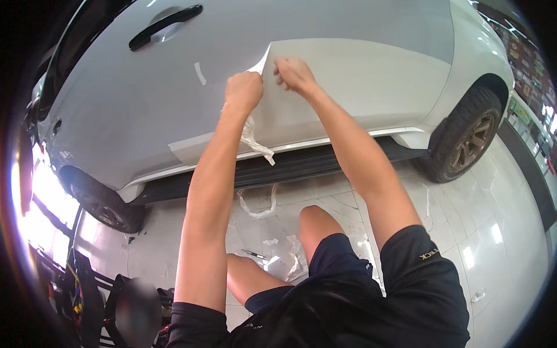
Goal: The person removes a protective film from the side of a white car. They use a utility knife to lift and cut the film, then peel it off by hand, working along the door and side skirt.
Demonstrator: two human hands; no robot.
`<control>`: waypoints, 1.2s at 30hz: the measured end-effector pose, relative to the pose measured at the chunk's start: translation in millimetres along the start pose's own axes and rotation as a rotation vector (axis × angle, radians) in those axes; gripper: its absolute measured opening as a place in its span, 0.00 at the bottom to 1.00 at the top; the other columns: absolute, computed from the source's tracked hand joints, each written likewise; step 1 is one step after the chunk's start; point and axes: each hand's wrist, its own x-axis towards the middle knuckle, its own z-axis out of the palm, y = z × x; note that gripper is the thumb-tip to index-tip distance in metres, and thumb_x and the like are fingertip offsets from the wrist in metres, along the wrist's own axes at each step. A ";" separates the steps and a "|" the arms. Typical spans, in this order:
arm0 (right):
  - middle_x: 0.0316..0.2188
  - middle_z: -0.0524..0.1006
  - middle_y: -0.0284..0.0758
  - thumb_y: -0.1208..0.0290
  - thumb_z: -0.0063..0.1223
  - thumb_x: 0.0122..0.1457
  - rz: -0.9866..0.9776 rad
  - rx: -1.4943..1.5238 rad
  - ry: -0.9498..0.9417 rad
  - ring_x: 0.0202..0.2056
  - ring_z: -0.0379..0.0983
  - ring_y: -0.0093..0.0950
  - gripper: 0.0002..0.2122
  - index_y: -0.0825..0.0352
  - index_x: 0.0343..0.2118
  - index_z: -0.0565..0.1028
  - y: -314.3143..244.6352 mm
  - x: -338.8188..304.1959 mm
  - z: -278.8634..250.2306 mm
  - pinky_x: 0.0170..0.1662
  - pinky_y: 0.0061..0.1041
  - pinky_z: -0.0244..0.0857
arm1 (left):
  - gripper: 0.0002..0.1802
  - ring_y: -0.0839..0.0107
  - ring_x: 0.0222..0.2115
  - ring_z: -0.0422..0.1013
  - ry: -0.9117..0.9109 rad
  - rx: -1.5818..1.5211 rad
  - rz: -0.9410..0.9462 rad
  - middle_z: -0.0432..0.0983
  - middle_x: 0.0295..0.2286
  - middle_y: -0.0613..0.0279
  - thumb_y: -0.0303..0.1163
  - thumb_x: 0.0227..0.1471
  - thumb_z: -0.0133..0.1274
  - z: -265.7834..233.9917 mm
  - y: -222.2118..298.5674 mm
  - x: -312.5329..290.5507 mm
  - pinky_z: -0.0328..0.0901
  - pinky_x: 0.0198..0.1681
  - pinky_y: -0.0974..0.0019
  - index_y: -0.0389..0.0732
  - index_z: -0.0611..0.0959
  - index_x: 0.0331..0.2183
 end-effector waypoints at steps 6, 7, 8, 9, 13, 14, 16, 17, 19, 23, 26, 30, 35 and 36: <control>0.20 0.79 0.41 0.47 0.52 0.61 -0.031 -0.315 0.048 0.20 0.74 0.32 0.27 0.71 0.20 0.77 -26.3 40.6 35.8 0.25 0.33 0.67 | 0.12 0.53 0.31 0.81 0.075 -0.039 0.031 0.84 0.29 0.51 0.32 0.54 0.50 3.0 -6.9 1.2 0.74 0.35 0.52 0.41 0.87 0.29; 0.19 0.78 0.41 0.48 0.51 0.62 -0.038 -0.262 0.057 0.20 0.74 0.33 0.27 0.71 0.18 0.76 -18.2 40.7 43.9 0.26 0.35 0.67 | 0.11 0.54 0.31 0.81 0.098 -0.046 0.056 0.84 0.29 0.51 0.31 0.54 0.50 4.0 -8.3 0.3 0.74 0.35 0.52 0.41 0.87 0.29; 0.19 0.78 0.41 0.49 0.50 0.63 -0.025 -0.223 0.087 0.21 0.75 0.34 0.27 0.71 0.17 0.76 -10.5 40.4 48.8 0.27 0.36 0.67 | 0.11 0.54 0.30 0.81 0.103 -0.043 0.074 0.84 0.28 0.52 0.31 0.54 0.50 5.4 -9.2 -1.3 0.74 0.35 0.52 0.41 0.87 0.29; 0.19 0.78 0.42 0.50 0.49 0.64 -0.094 -0.248 0.115 0.22 0.75 0.36 0.27 0.71 0.16 0.75 -5.9 41.8 53.6 0.28 0.38 0.67 | 0.11 0.54 0.30 0.81 0.113 -0.038 0.072 0.84 0.28 0.52 0.30 0.53 0.50 6.7 -9.6 -1.7 0.74 0.34 0.53 0.41 0.87 0.28; 0.18 0.77 0.46 0.53 0.46 0.66 -0.169 -0.300 0.206 0.25 0.75 0.44 0.28 0.72 0.15 0.74 10.4 38.9 55.4 0.33 0.44 0.66 | 0.10 0.54 0.27 0.81 0.081 -0.021 0.083 0.83 0.26 0.52 0.30 0.53 0.50 15.3 -8.8 -5.8 0.74 0.32 0.53 0.40 0.86 0.27; 0.19 0.77 0.47 0.53 0.46 0.66 -0.176 -0.295 0.200 0.26 0.75 0.45 0.28 0.72 0.15 0.73 12.7 38.0 56.5 0.34 0.45 0.66 | 0.10 0.53 0.27 0.81 0.085 -0.027 0.089 0.83 0.25 0.52 0.30 0.53 0.50 17.9 -9.2 -6.8 0.74 0.31 0.53 0.39 0.86 0.27; 0.19 0.76 0.49 0.53 0.45 0.66 -0.168 -0.260 0.234 0.25 0.74 0.46 0.28 0.72 0.15 0.74 18.4 35.3 60.2 0.33 0.45 0.66 | 0.10 0.53 0.26 0.80 0.118 -0.072 0.083 0.83 0.25 0.51 0.30 0.54 0.50 23.4 -11.1 -10.0 0.73 0.31 0.52 0.39 0.84 0.27; 0.19 0.76 0.49 0.53 0.45 0.66 -0.161 -0.241 0.251 0.25 0.74 0.46 0.29 0.72 0.15 0.74 21.7 33.7 62.9 0.33 0.45 0.66 | 0.10 0.53 0.26 0.80 0.120 -0.094 0.080 0.83 0.24 0.51 0.30 0.54 0.50 26.1 -12.3 -12.4 0.73 0.30 0.51 0.38 0.84 0.27; 0.19 0.77 0.50 0.53 0.44 0.66 -0.212 -0.267 0.290 0.25 0.74 0.48 0.29 0.73 0.15 0.75 28.5 31.2 67.5 0.33 0.46 0.65 | 0.07 0.55 0.23 0.80 0.174 -0.090 0.105 0.81 0.22 0.50 0.28 0.51 0.52 30.4 -14.8 -16.5 0.74 0.29 0.53 0.39 0.83 0.25; 0.18 0.76 0.51 0.52 0.44 0.67 -0.254 -0.251 0.336 0.23 0.72 0.50 0.29 0.74 0.16 0.75 38.6 27.8 70.2 0.31 0.47 0.64 | 0.05 0.56 0.22 0.80 0.221 -0.073 0.167 0.80 0.20 0.50 0.27 0.50 0.52 33.6 -16.3 -22.2 0.74 0.28 0.55 0.38 0.81 0.26; 0.17 0.75 0.51 0.51 0.44 0.67 -0.226 -0.178 0.285 0.21 0.70 0.51 0.30 0.74 0.15 0.75 44.0 23.1 70.8 0.30 0.47 0.63 | 0.09 0.51 0.23 0.79 0.130 -0.091 0.160 0.81 0.22 0.49 0.31 0.55 0.49 33.5 -16.1 -25.6 0.72 0.28 0.51 0.37 0.80 0.28; 0.15 0.73 0.52 0.51 0.45 0.67 -0.280 -0.142 0.363 0.20 0.70 0.51 0.31 0.75 0.14 0.74 50.9 20.8 77.8 0.29 0.47 0.62 | 0.09 0.51 0.24 0.79 0.123 -0.113 0.155 0.81 0.22 0.49 0.31 0.57 0.48 36.3 -16.7 -27.0 0.72 0.29 0.50 0.37 0.78 0.28; 0.11 0.70 0.46 0.54 0.47 0.68 -0.317 -0.028 0.453 0.15 0.66 0.37 0.30 0.74 0.14 0.72 55.6 27.8 88.0 0.23 0.39 0.59 | 0.11 0.49 0.28 0.80 0.113 -0.235 0.116 0.81 0.24 0.46 0.32 0.56 0.51 33.0 -26.3 -24.6 0.73 0.34 0.49 0.34 0.80 0.30; 0.14 0.72 0.49 0.54 0.46 0.68 -0.291 -0.066 0.461 0.18 0.69 0.43 0.29 0.74 0.15 0.73 55.6 29.2 88.8 0.26 0.43 0.61 | 0.12 0.48 0.28 0.79 0.016 -0.349 0.082 0.81 0.25 0.45 0.34 0.56 0.52 28.2 -29.5 -22.7 0.73 0.34 0.49 0.33 0.80 0.31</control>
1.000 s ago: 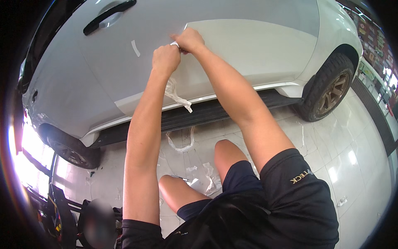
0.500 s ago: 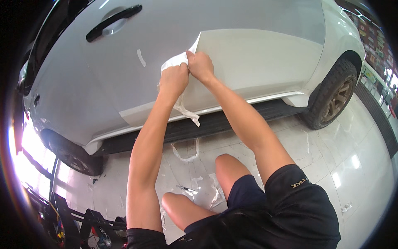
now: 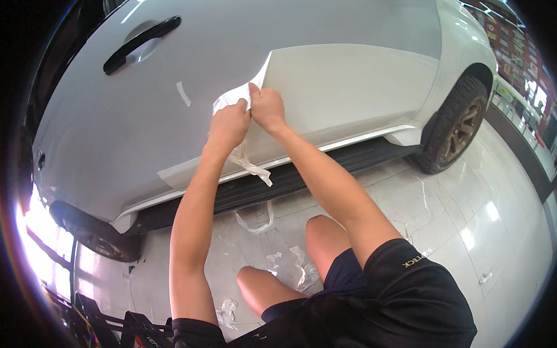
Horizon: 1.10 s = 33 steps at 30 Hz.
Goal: The person removes a protective film from the side of a white car. They use a utility knife to lift and cut the film, then peel it off by hand, working along the door and side skirt.
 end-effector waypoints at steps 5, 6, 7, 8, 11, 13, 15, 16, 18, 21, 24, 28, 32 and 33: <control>0.22 0.77 0.55 0.52 0.43 0.68 0.061 -0.122 -0.002 0.28 0.75 0.56 0.28 0.74 0.21 0.79 -4.5 -1.6 0.3 0.34 0.51 0.66 | 0.21 0.50 0.30 0.79 -0.263 -0.150 -0.228 0.82 0.27 0.44 0.47 0.51 0.59 -54.9 4.5 36.7 0.72 0.37 0.51 0.34 0.85 0.28; 0.23 0.77 0.55 0.52 0.43 0.68 0.090 -0.151 0.007 0.29 0.75 0.56 0.28 0.74 0.22 0.79 -5.7 -2.0 -0.6 0.35 0.51 0.67 | 0.22 0.51 0.30 0.79 -0.318 -0.089 -0.296 0.82 0.27 0.45 0.48 0.50 0.59 -67.6 8.5 48.3 0.72 0.37 0.51 0.35 0.86 0.27; 0.22 0.77 0.51 0.57 0.46 0.67 0.077 -0.142 0.012 0.26 0.75 0.51 0.23 0.73 0.23 0.78 -6.5 -3.1 -0.9 0.32 0.47 0.65 | 0.25 0.54 0.31 0.80 -0.273 0.031 -0.256 0.82 0.25 0.49 0.52 0.53 0.57 -73.8 19.2 61.2 0.72 0.35 0.54 0.37 0.87 0.26; 0.23 0.78 0.52 0.56 0.45 0.67 0.048 -0.139 0.029 0.28 0.76 0.52 0.23 0.72 0.24 0.78 -6.6 -4.0 -2.5 0.33 0.48 0.66 | 0.27 0.56 0.29 0.80 -0.289 0.015 -0.230 0.83 0.25 0.51 0.55 0.54 0.56 -74.6 33.5 72.6 0.72 0.34 0.56 0.38 0.88 0.26; 0.26 0.80 0.52 0.55 0.45 0.66 -0.022 -0.139 0.000 0.32 0.78 0.54 0.22 0.70 0.27 0.80 -5.0 -6.2 -6.2 0.36 0.51 0.69 | 0.33 0.64 0.26 0.79 -0.220 0.214 -0.143 0.81 0.19 0.62 0.63 0.57 0.52 -61.4 74.4 103.3 0.72 0.28 0.65 0.42 0.88 0.22; 0.27 0.81 0.51 0.55 0.49 0.62 -0.086 -0.100 0.024 0.34 0.78 0.53 0.20 0.69 0.28 0.80 -4.3 -7.1 -8.3 0.36 0.50 0.70 | 0.31 0.65 0.29 0.80 -0.262 0.371 -0.224 0.82 0.21 0.63 0.61 0.59 0.51 -47.2 89.1 119.6 0.73 0.30 0.64 0.43 0.89 0.25; 0.27 0.81 0.46 0.53 0.57 0.57 -0.026 -0.174 0.050 0.32 0.78 0.49 0.18 0.67 0.31 0.79 -5.1 -7.5 -9.2 0.34 0.45 0.68 | 0.24 0.66 0.31 0.81 -0.252 0.503 -0.216 0.84 0.24 0.65 0.54 0.59 0.52 -31.4 92.3 126.8 0.74 0.28 0.63 0.45 0.90 0.29; 0.27 0.82 0.44 0.52 0.60 0.54 0.005 -0.207 0.062 0.32 0.78 0.47 0.19 0.67 0.32 0.79 -6.4 -7.8 -9.2 0.33 0.43 0.68 | 0.18 0.67 0.30 0.82 -0.214 0.549 -0.174 0.84 0.26 0.65 0.48 0.58 0.54 -25.5 89.7 127.7 0.74 0.26 0.63 0.45 0.90 0.30; 0.28 0.82 0.43 0.52 0.60 0.53 0.046 -0.182 0.026 0.33 0.79 0.47 0.18 0.66 0.32 0.79 -11.0 -9.2 -8.8 0.33 0.42 0.69 | 0.16 0.66 0.32 0.82 -0.187 0.576 -0.130 0.85 0.29 0.64 0.44 0.60 0.53 -17.0 81.9 123.7 0.75 0.27 0.62 0.45 0.90 0.32; 0.28 0.82 0.46 0.54 0.57 0.55 0.109 -0.156 -0.002 0.34 0.79 0.49 0.17 0.67 0.30 0.80 -20.9 -11.8 -9.7 0.36 0.46 0.71 | 0.21 0.60 0.34 0.82 -0.186 0.524 -0.090 0.85 0.31 0.61 0.47 0.64 0.48 -18.4 70.4 116.7 0.75 0.34 0.59 0.44 0.89 0.34; 0.28 0.82 0.48 0.56 0.54 0.56 0.143 -0.159 -0.006 0.34 0.80 0.50 0.16 0.67 0.27 0.81 -28.8 -12.8 -13.8 0.37 0.48 0.71 | 0.20 0.56 0.33 0.81 -0.163 0.486 0.004 0.85 0.31 0.59 0.43 0.65 0.46 -26.9 62.4 110.1 0.74 0.35 0.55 0.42 0.89 0.34; 0.26 0.81 0.47 0.58 0.53 0.58 0.056 -0.193 0.000 0.32 0.79 0.50 0.16 0.66 0.24 0.81 -27.0 -13.8 -19.1 0.35 0.48 0.70 | 0.20 0.54 0.31 0.80 -0.107 0.463 0.048 0.84 0.29 0.56 0.39 0.65 0.46 -27.5 61.1 101.5 0.73 0.34 0.53 0.42 0.89 0.32; 0.24 0.81 0.47 0.58 0.51 0.58 -0.015 -0.124 0.043 0.30 0.78 0.50 0.16 0.66 0.23 0.81 -14.1 -19.1 -14.3 0.32 0.48 0.68 | 0.19 0.55 0.29 0.80 -0.072 0.467 0.033 0.83 0.27 0.56 0.37 0.64 0.46 -20.3 64.1 89.0 0.73 0.33 0.53 0.42 0.88 0.29; 0.24 0.81 0.46 0.58 0.51 0.59 -0.009 -0.132 0.028 0.29 0.78 0.50 0.16 0.66 0.23 0.81 -10.5 -18.9 -13.2 0.32 0.48 0.67 | 0.19 0.55 0.29 0.80 -0.076 0.481 0.026 0.83 0.26 0.56 0.37 0.64 0.46 -19.4 65.5 86.3 0.73 0.33 0.53 0.42 0.88 0.29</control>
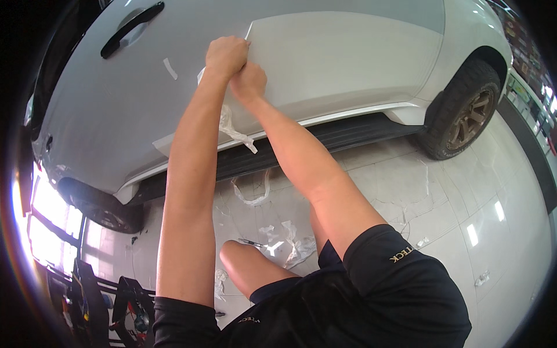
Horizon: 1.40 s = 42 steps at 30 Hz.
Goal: The person removes a protective film from the side of a white car. They use a utility knife to lift and cut the film, then peel it off by hand, working along the door and side skirt.
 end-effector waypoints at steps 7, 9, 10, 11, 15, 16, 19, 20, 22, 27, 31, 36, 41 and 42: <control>0.20 0.79 0.45 0.61 0.55 0.56 -0.075 0.095 -0.027 0.25 0.77 0.48 0.15 0.67 0.20 0.78 15.5 -7.8 2.9 0.29 0.47 0.65 | 0.18 0.55 0.29 0.80 -0.024 0.017 -0.044 0.84 0.28 0.56 0.38 0.64 0.46 0.7 13.9 -12.8 0.73 0.34 0.53 0.43 0.88 0.30; 0.20 0.79 0.45 0.63 0.57 0.54 -0.090 0.202 -0.025 0.26 0.77 0.48 0.13 0.67 0.19 0.77 20.7 -11.3 6.8 0.29 0.45 0.65 | 0.18 0.55 0.30 0.80 -0.029 0.015 -0.046 0.84 0.28 0.56 0.38 0.64 0.46 3.9 16.7 -17.0 0.74 0.34 0.54 0.43 0.89 0.31; 0.20 0.79 0.45 0.65 0.59 0.53 -0.090 0.247 -0.062 0.26 0.77 0.47 0.12 0.67 0.19 0.77 24.4 -11.8 10.2 0.28 0.45 0.66 | 0.18 0.55 0.30 0.80 -0.030 0.013 -0.047 0.84 0.28 0.56 0.38 0.64 0.46 5.6 17.5 -18.9 0.74 0.35 0.54 0.42 0.89 0.31; 0.20 0.79 0.44 0.65 0.59 0.53 -0.105 0.217 -0.027 0.26 0.77 0.47 0.11 0.67 0.19 0.77 27.9 -12.0 15.8 0.29 0.44 0.66 | 0.18 0.55 0.30 0.80 -0.029 0.011 -0.043 0.84 0.28 0.56 0.38 0.64 0.46 7.0 17.5 -20.4 0.74 0.35 0.54 0.42 0.89 0.31; 0.23 0.80 0.46 0.67 0.60 0.53 -0.233 0.135 0.069 0.27 0.78 0.45 0.10 0.68 0.23 0.77 40.6 -9.7 38.3 0.29 0.41 0.67 | 0.19 0.54 0.30 0.81 0.006 -0.002 -0.008 0.84 0.28 0.55 0.38 0.64 0.45 10.7 16.6 -25.7 0.74 0.35 0.53 0.42 0.89 0.32; 0.24 0.80 0.47 0.67 0.60 0.53 -0.235 0.096 0.074 0.27 0.79 0.44 0.09 0.68 0.25 0.77 42.7 -9.8 36.9 0.29 0.40 0.67 | 0.19 0.54 0.30 0.81 -0.003 -0.013 -0.012 0.84 0.28 0.54 0.38 0.65 0.45 10.5 15.3 -26.2 0.74 0.36 0.53 0.43 0.89 0.31; 0.28 0.81 0.44 0.68 0.57 0.56 -0.454 0.250 -0.042 0.26 0.79 0.40 0.09 0.70 0.31 0.77 39.6 0.9 3.1 0.28 0.37 0.68 | 0.20 0.53 0.31 0.81 -0.030 -0.049 0.002 0.84 0.29 0.53 0.39 0.65 0.45 7.9 11.0 -27.1 0.74 0.36 0.52 0.43 0.89 0.31; 0.28 0.81 0.42 0.66 0.54 0.58 -0.257 0.253 -0.305 0.25 0.78 0.36 0.10 0.70 0.33 0.78 38.2 5.2 -20.7 0.28 0.35 0.67 | 0.20 0.52 0.31 0.80 -0.023 -0.050 0.002 0.84 0.29 0.53 0.39 0.65 0.45 7.0 10.0 -27.4 0.74 0.36 0.52 0.43 0.89 0.30; 0.28 0.80 0.36 0.59 0.51 0.61 0.085 0.210 -0.643 0.24 0.75 0.29 0.15 0.67 0.37 0.79 33.1 24.3 -79.8 0.26 0.30 0.67 | 0.14 0.56 0.32 0.81 0.031 -0.048 0.005 0.85 0.30 0.56 0.33 0.57 0.50 7.2 10.2 -29.4 0.75 0.36 0.55 0.44 0.89 0.30; 0.24 0.78 0.36 0.40 0.49 0.61 0.315 0.083 -0.557 0.20 0.72 0.25 0.29 0.70 0.30 0.79 -20.8 96.3 -120.4 0.23 0.26 0.64 | 0.21 0.53 0.31 0.81 0.071 -0.067 -0.010 0.84 0.29 0.53 0.42 0.65 0.46 12.0 15.5 -31.7 0.74 0.36 0.52 0.43 0.89 0.30; 0.22 0.80 0.37 0.39 0.51 0.60 0.275 -0.066 -0.528 0.20 0.75 0.27 0.31 0.72 0.28 0.80 -33.9 112.3 -89.3 0.23 0.28 0.67 | 0.20 0.54 0.31 0.81 0.067 -0.046 -0.015 0.84 0.29 0.54 0.41 0.64 0.46 13.6 16.7 -32.2 0.74 0.35 0.53 0.42 0.89 0.30; 0.23 0.81 0.40 0.46 0.47 0.65 0.268 0.020 -0.434 0.23 0.78 0.32 0.27 0.71 0.27 0.80 -2.1 100.5 -72.4 0.28 0.32 0.69 | 0.19 0.54 0.30 0.81 0.080 -0.027 -0.012 0.84 0.28 0.54 0.40 0.63 0.48 12.8 16.7 -35.1 0.74 0.34 0.54 0.41 0.88 0.29; 0.24 0.81 0.46 0.50 0.44 0.66 0.042 -0.074 -0.267 0.28 0.77 0.43 0.26 0.72 0.28 0.81 20.9 90.3 -62.1 0.34 0.42 0.68 | 0.16 0.55 0.29 0.81 0.069 -0.005 0.021 0.84 0.26 0.54 0.37 0.61 0.49 14.5 16.6 -39.5 0.74 0.33 0.55 0.41 0.88 0.28; 0.24 0.81 0.47 0.50 0.43 0.66 0.059 -0.092 -0.247 0.29 0.76 0.45 0.26 0.72 0.28 0.81 23.8 87.6 -61.3 0.35 0.44 0.68 | 0.16 0.55 0.29 0.81 0.079 -0.003 0.024 0.84 0.26 0.54 0.37 0.60 0.50 14.8 16.4 -40.3 0.74 0.34 0.55 0.41 0.88 0.28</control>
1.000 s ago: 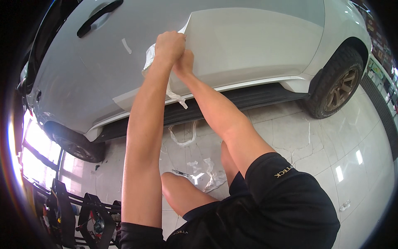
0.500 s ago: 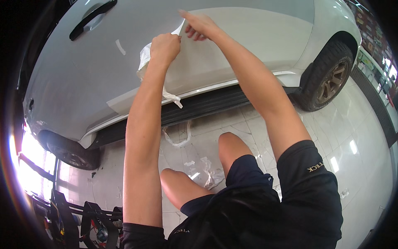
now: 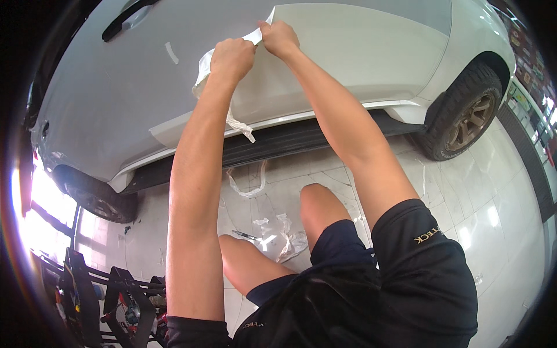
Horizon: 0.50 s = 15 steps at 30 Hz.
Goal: The person removes a protective film from the side of a white car. They use a utility knife to lift and cut the film, then peel it off by hand, working along the door and side skirt.
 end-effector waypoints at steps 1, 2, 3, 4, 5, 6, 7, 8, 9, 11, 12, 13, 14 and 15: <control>0.24 0.81 0.47 0.51 0.43 0.66 -0.022 0.027 -0.014 0.28 0.76 0.46 0.26 0.73 0.27 0.81 3.6 -3.2 0.6 0.35 0.44 0.67 | 0.16 0.55 0.29 0.81 0.008 0.002 0.006 0.84 0.26 0.54 0.36 0.60 0.50 0.4 -0.1 -1.5 0.74 0.34 0.55 0.41 0.88 0.28; 0.23 0.80 0.47 0.51 0.43 0.66 -0.012 0.046 -0.015 0.27 0.76 0.46 0.27 0.73 0.25 0.80 6.6 -7.6 2.2 0.34 0.45 0.67 | 0.15 0.55 0.29 0.81 0.000 0.002 0.011 0.84 0.26 0.54 0.36 0.59 0.50 0.6 0.0 -3.3 0.74 0.34 0.55 0.40 0.88 0.28; 0.23 0.80 0.48 0.51 0.43 0.66 -0.005 0.066 -0.006 0.26 0.76 0.46 0.27 0.73 0.24 0.80 8.9 -11.2 3.1 0.34 0.45 0.66 | 0.13 0.56 0.30 0.81 0.005 0.022 0.017 0.84 0.27 0.55 0.34 0.57 0.50 0.6 -0.4 -4.8 0.74 0.34 0.56 0.42 0.88 0.27; 0.20 0.76 0.44 0.51 0.44 0.67 -0.020 0.106 0.015 0.24 0.71 0.41 0.27 0.73 0.21 0.77 11.2 -16.2 5.4 0.31 0.43 0.64 | 0.12 0.58 0.30 0.81 -0.005 0.038 0.024 0.84 0.27 0.56 0.31 0.54 0.51 0.9 -0.2 -7.4 0.75 0.34 0.57 0.43 0.88 0.26; 0.17 0.73 0.41 0.51 0.44 0.67 -0.033 0.145 0.044 0.21 0.67 0.37 0.28 0.73 0.18 0.75 12.9 -21.1 7.7 0.29 0.41 0.61 | 0.11 0.59 0.31 0.82 -0.016 0.050 0.033 0.85 0.28 0.57 0.29 0.51 0.51 1.3 0.6 -9.4 0.75 0.34 0.58 0.44 0.88 0.26; 0.13 0.69 0.38 0.52 0.45 0.67 -0.017 0.170 0.064 0.19 0.62 0.32 0.29 0.73 0.15 0.72 14.2 -24.8 8.8 0.26 0.39 0.58 | 0.11 0.59 0.31 0.82 0.008 0.045 0.050 0.85 0.28 0.57 0.29 0.51 0.51 1.5 -0.2 -11.4 0.75 0.34 0.57 0.43 0.88 0.26; 0.13 0.68 0.37 0.52 0.45 0.67 -0.056 0.194 0.101 0.19 0.62 0.32 0.29 0.73 0.14 0.71 14.2 -27.5 10.3 0.26 0.39 0.58 | 0.11 0.59 0.30 0.82 0.035 0.036 0.066 0.85 0.27 0.56 0.29 0.51 0.52 1.5 -1.7 -12.2 0.75 0.34 0.57 0.43 0.88 0.25; 0.13 0.68 0.37 0.52 0.46 0.67 -0.060 0.201 0.123 0.18 0.62 0.32 0.29 0.73 0.14 0.71 14.9 -30.9 11.6 0.26 0.39 0.58 | 0.11 0.58 0.30 0.82 0.030 0.029 0.065 0.84 0.27 0.55 0.29 0.51 0.52 2.8 -1.5 -13.5 0.75 0.34 0.56 0.42 0.88 0.25; 0.12 0.67 0.37 0.52 0.46 0.67 -0.051 0.210 0.135 0.18 0.61 0.31 0.29 0.72 0.13 0.71 14.4 -32.9 13.0 0.25 0.39 0.58 | 0.11 0.58 0.30 0.82 0.040 0.016 0.083 0.84 0.27 0.54 0.29 0.51 0.51 4.0 -2.3 -13.7 0.75 0.34 0.56 0.42 0.88 0.25; 0.12 0.68 0.40 0.52 0.46 0.67 -0.057 0.206 0.132 0.17 0.63 0.34 0.30 0.73 0.13 0.71 14.6 -36.3 12.4 0.26 0.40 0.59 | 0.11 0.57 0.30 0.82 0.023 0.018 0.093 0.84 0.27 0.53 0.29 0.51 0.51 6.6 -4.3 -11.5 0.75 0.33 0.55 0.41 0.87 0.25; 0.12 0.69 0.42 0.52 0.46 0.67 -0.025 0.185 0.137 0.17 0.63 0.35 0.30 0.74 0.13 0.71 14.2 -37.5 13.6 0.26 0.41 0.59 | 0.11 0.57 0.30 0.82 -0.004 0.010 0.087 0.84 0.27 0.53 0.29 0.51 0.51 8.5 -4.8 -11.6 0.75 0.33 0.55 0.41 0.87 0.24; 0.12 0.69 0.44 0.52 0.46 0.67 -0.077 0.183 0.156 0.17 0.64 0.37 0.30 0.74 0.14 0.72 15.0 -38.5 14.1 0.27 0.42 0.59 | 0.11 0.56 0.30 0.81 -0.009 0.013 0.083 0.84 0.27 0.53 0.30 0.51 0.51 10.5 -4.5 -12.2 0.75 0.33 0.55 0.41 0.87 0.24; 0.12 0.70 0.46 0.52 0.46 0.66 -0.102 0.162 0.194 0.17 0.64 0.40 0.30 0.75 0.14 0.72 15.6 -39.3 16.2 0.27 0.42 0.59 | 0.11 0.56 0.30 0.81 -0.013 0.017 0.078 0.84 0.27 0.53 0.30 0.51 0.51 11.7 -4.9 -12.7 0.74 0.33 0.54 0.41 0.87 0.24; 0.13 0.70 0.48 0.52 0.46 0.66 -0.079 0.136 0.211 0.17 0.65 0.42 0.30 0.75 0.15 0.72 17.1 -40.1 18.7 0.28 0.43 0.60 | 0.13 0.54 0.29 0.81 0.003 -0.006 0.084 0.84 0.26 0.52 0.32 0.55 0.50 12.2 -4.6 -14.2 0.74 0.33 0.53 0.40 0.86 0.25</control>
